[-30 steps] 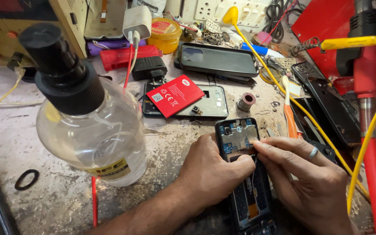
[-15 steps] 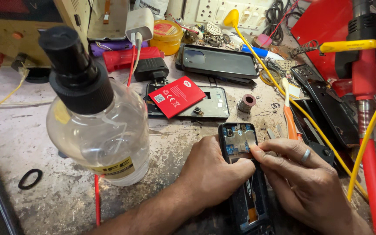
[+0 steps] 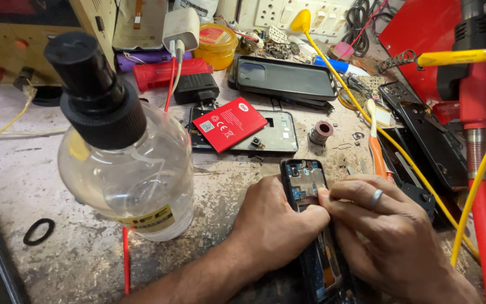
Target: The person assembles a smartphone by connecting internal ribbon cables, installing the motherboard, and inserting the battery. The person then closes the device and powers it on to confirm functionality.
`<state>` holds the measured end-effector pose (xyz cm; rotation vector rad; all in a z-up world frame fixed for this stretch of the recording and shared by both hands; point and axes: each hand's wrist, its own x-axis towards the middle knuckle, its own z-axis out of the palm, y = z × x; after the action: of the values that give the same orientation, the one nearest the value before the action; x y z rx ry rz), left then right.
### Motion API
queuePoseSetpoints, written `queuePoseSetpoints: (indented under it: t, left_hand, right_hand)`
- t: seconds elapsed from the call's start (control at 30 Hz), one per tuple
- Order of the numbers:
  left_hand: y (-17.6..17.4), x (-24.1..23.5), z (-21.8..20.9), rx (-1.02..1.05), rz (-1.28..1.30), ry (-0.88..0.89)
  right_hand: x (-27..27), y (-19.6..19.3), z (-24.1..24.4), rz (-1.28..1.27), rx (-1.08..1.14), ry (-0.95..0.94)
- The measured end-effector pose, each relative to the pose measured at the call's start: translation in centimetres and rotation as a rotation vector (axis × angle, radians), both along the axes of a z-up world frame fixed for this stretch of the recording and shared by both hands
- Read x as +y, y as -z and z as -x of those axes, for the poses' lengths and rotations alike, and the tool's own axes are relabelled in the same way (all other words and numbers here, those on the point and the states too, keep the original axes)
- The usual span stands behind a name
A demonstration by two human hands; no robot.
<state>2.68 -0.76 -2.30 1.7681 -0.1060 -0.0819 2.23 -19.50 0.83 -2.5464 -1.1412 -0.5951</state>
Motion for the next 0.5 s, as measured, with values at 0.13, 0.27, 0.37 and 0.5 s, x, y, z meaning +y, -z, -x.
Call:
queuePoseSetpoints:
  t: [0.13,0.27,0.37,0.5]
  left_hand:
    - [-0.1,0.3,0.2,-0.023,0.092,0.047]
    - [0.2,0.5,0.4,-0.034,0.235,0.126]
    - [0.5,0.3,0.4,-0.008,0.305,0.155]
    - [0.4,0.2,0.3,0.134,0.435,0.171]
  right_hand:
    - [-0.5,0.6,0.2,-0.127,0.094,0.074]
    - [-1.1,1.5,1.0,-0.295,0.267,0.208]
    - [-1.4,2.0,1.5,-0.364,0.295,0.217]
    - [-1.4,1.3,1.8,-0.587,0.504,0.202]
